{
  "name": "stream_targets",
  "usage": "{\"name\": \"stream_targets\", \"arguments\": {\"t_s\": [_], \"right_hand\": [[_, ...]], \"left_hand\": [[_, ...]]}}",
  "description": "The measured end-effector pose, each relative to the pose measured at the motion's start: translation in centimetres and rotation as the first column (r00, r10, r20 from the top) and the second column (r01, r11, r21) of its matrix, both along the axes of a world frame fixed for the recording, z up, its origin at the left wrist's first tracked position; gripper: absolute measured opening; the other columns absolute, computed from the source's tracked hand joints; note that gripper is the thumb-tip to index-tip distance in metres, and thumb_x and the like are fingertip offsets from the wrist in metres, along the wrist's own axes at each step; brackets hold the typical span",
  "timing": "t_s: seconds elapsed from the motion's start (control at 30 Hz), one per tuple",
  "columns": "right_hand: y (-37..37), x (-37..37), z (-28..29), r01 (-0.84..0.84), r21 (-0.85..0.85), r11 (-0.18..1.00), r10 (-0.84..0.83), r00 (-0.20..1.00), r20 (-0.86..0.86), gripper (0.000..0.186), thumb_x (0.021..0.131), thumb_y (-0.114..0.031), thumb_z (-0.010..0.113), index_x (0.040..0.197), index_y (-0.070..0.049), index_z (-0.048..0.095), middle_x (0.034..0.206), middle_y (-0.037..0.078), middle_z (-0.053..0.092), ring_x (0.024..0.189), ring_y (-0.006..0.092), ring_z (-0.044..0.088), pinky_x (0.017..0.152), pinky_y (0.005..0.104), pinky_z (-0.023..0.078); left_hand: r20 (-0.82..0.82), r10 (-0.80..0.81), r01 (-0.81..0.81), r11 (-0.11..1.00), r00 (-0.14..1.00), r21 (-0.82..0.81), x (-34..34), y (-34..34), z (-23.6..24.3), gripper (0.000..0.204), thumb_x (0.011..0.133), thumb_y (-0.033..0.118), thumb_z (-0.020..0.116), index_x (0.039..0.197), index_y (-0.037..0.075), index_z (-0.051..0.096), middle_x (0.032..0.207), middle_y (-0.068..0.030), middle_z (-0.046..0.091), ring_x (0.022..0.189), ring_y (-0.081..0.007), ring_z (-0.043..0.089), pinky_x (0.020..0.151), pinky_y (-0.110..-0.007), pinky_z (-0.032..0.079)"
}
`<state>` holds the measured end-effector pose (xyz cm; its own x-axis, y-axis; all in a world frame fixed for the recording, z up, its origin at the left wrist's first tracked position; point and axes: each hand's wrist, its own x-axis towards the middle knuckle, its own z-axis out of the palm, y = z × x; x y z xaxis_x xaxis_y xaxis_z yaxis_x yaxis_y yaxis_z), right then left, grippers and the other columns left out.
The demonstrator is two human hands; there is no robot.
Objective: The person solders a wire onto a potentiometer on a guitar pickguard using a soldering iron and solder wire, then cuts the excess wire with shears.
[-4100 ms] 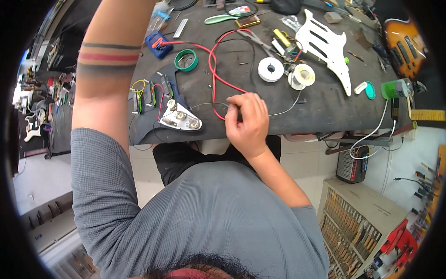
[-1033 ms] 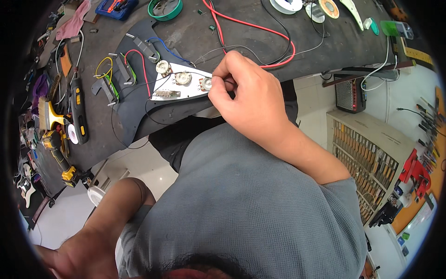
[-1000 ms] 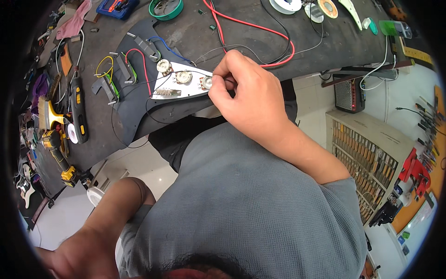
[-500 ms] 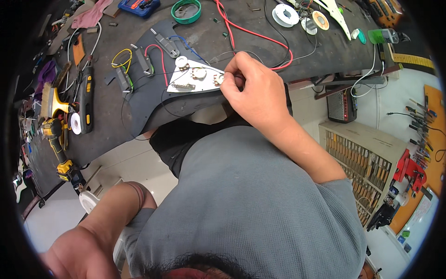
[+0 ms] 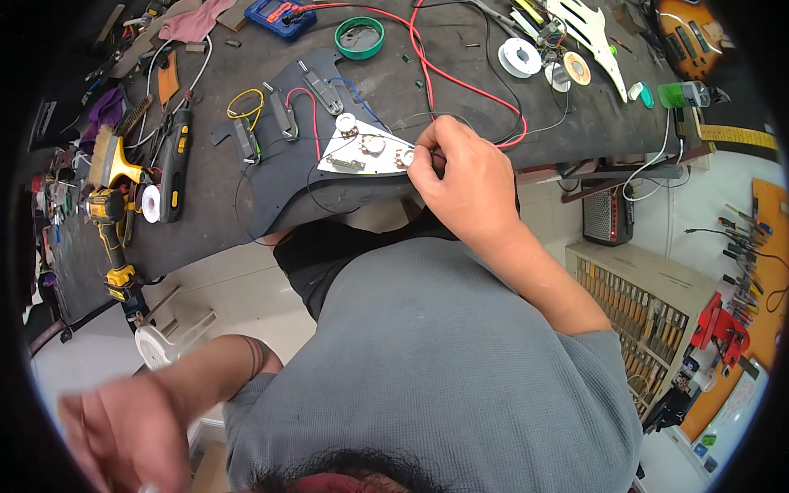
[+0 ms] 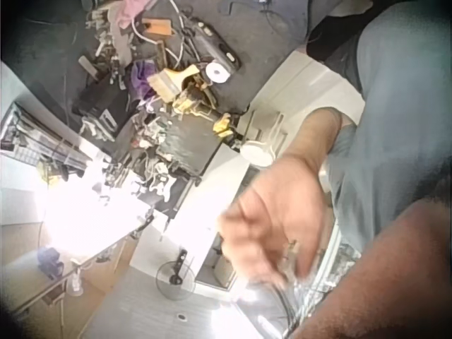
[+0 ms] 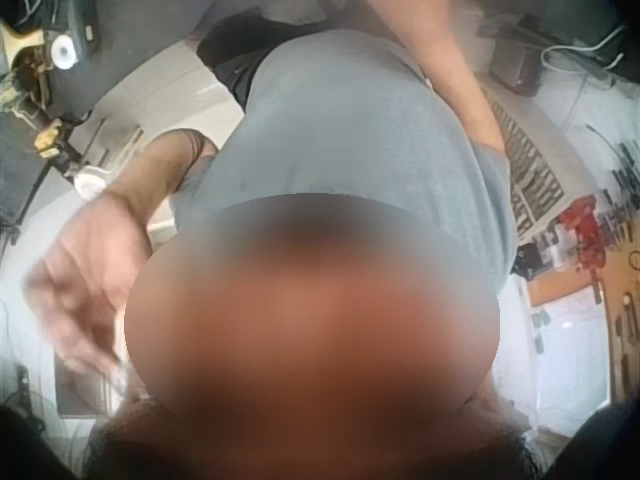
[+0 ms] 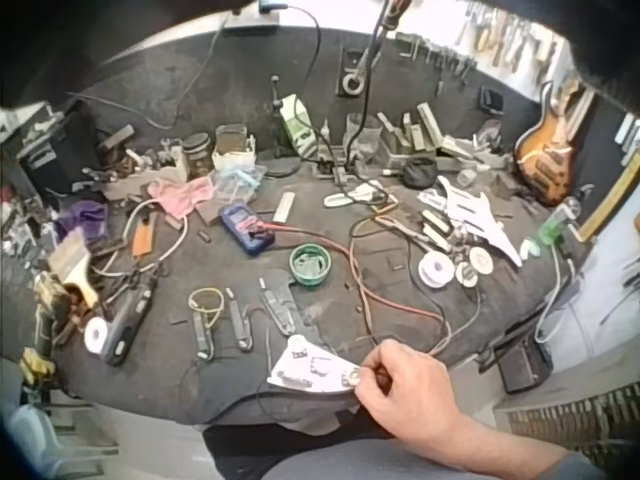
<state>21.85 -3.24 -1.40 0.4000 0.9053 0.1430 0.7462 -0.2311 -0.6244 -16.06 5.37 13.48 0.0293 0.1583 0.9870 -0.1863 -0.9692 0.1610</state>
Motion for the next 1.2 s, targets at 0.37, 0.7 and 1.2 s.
{"name": "stream_targets", "arguments": {"t_s": [0.37, 0.7, 1.2], "right_hand": [[0.0, -0.2, 0.6, -0.031, -0.033, 0.999, 0.027, 0.992, -0.122, 0.009, 0.1, -0.008, 0.077, 0.101, -0.004, 0.069, 0.089, 0.01, 0.074, 0.076, 0.024, 0.074, 0.075, 0.0389, 0.059], [-0.1, 0.5, 0.0, -0.056, -0.061, 0.997, 0.041, 0.972, -0.231, 0.01, 0.102, -0.007, 0.076, 0.101, 0.0, 0.068, 0.088, 0.012, 0.072, 0.075, 0.0204, 0.068, 0.072, 0.0377, 0.057], [0.5, 0.2, -0.3, -0.046, -0.06, 0.997, 0.03, 0.969, -0.246, 0.013, 0.102, -0.012, 0.077, 0.101, -0.005, 0.066, 0.089, 0.007, 0.075, 0.074, 0.0211, 0.072, 0.071, 0.0378, 0.058]], "left_hand": [[-0.878, 0.443, -0.928, 0.373, 0.183, -0.006, 0.0, 6.1, -14.9, 0.035, 0.1, 0.018, 0.084, 0.134, 0.008, 0.077, 0.135, -0.0113, 0.072, 0.132, -0.0357, 0.065, 0.113, -0.048, 0.049], [-0.821, 0.525, -0.928, 0.373, 0.225, -0.016, -0.3, 7.2, -13.5, 0.023, 0.104, 0.004, 0.075, 0.126, 0.004, 0.078, 0.127, -0.0129, 0.075, 0.122, -0.0338, 0.069, 0.106, -0.045, 0.055], [-0.975, -0.201, -0.968, 0.248, -0.097, 0.045, 0.3, 26.9, -13.2, 0.074, 0.107, 0.063, 0.072, 0.152, 0.004, 0.073, 0.146, -0.0274, 0.077, 0.136, -0.0394, 0.074, 0.115, -0.047, 0.055]]}}
